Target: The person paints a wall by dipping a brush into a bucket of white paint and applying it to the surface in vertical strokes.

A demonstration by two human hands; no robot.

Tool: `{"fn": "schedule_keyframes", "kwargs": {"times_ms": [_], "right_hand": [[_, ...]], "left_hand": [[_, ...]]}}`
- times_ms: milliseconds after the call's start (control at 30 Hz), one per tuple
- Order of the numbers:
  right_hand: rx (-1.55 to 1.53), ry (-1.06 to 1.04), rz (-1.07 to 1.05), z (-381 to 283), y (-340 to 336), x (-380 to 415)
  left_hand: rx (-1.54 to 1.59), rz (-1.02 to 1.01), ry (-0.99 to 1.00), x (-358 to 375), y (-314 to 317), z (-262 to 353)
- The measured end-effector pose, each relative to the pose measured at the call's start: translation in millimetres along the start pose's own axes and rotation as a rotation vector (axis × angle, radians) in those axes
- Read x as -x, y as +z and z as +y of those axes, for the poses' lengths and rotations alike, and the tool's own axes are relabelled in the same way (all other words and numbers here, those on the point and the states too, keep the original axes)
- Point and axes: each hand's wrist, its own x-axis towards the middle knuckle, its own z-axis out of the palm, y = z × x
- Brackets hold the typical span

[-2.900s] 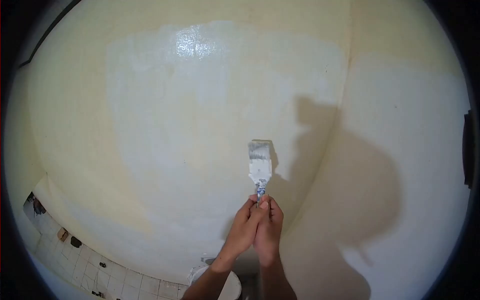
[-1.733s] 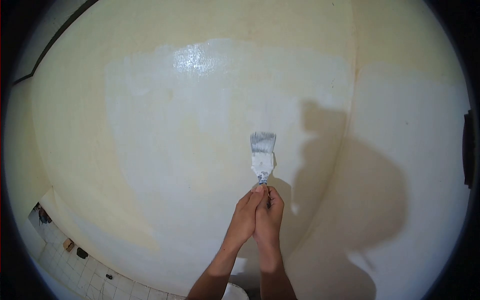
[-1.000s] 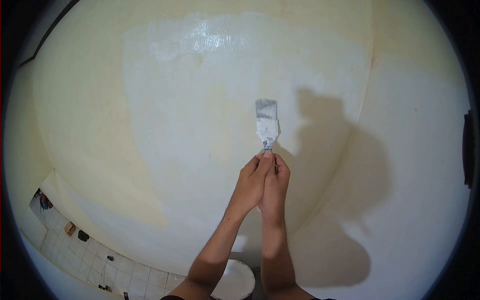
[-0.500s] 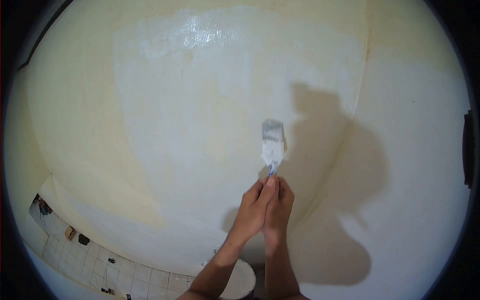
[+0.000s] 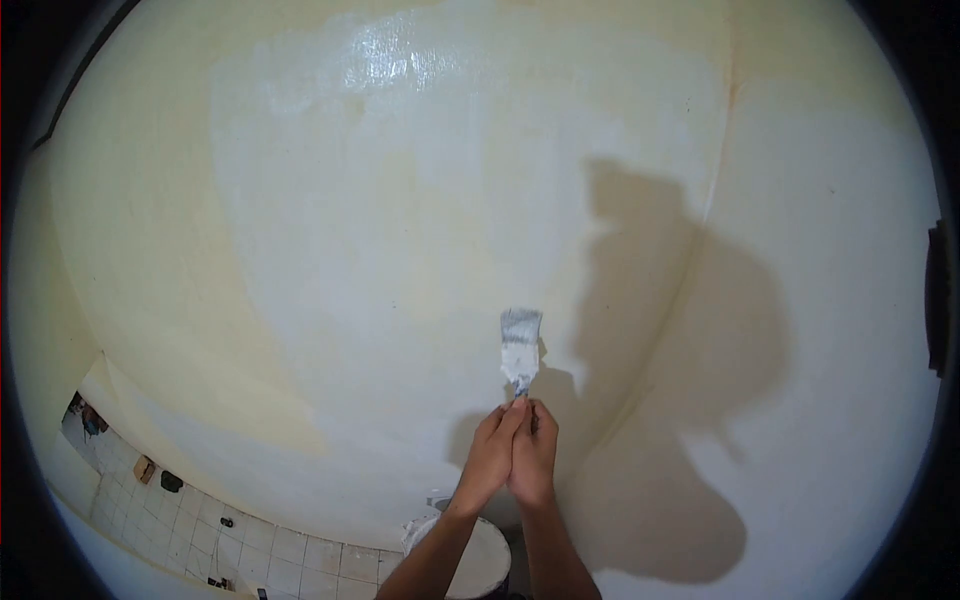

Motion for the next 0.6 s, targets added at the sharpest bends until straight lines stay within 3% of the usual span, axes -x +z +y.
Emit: {"fn": "schedule_keyframes", "kwargs": {"times_ms": [133, 300, 433, 500, 600], "right_hand": [[-0.036, 0.055, 0.023, 15.7, -9.3, -1.1], [-0.013, 0.059, -0.045, -32.2, -15.4, 14.3], [-0.046, 0.040, -0.062, -64.6, 6.6, 22.6], [-0.091, -0.010, -0.081, -17.0, -11.0, 9.4], [-0.094, -0.064, -0.095, -12.7, -15.3, 12.6]], "left_hand": [[-0.046, 0.014, -0.015, -3.5, 3.9, -8.7], [0.023, -0.001, 0.006, 22.3, 18.5, 19.8], [-0.010, -0.028, 0.133, 41.8, 12.0, 52.1], [-0.042, -0.064, 0.150, 17.9, 7.3, 6.0], [-0.082, -0.058, 0.179, 25.1, 7.8, 1.0]]}}
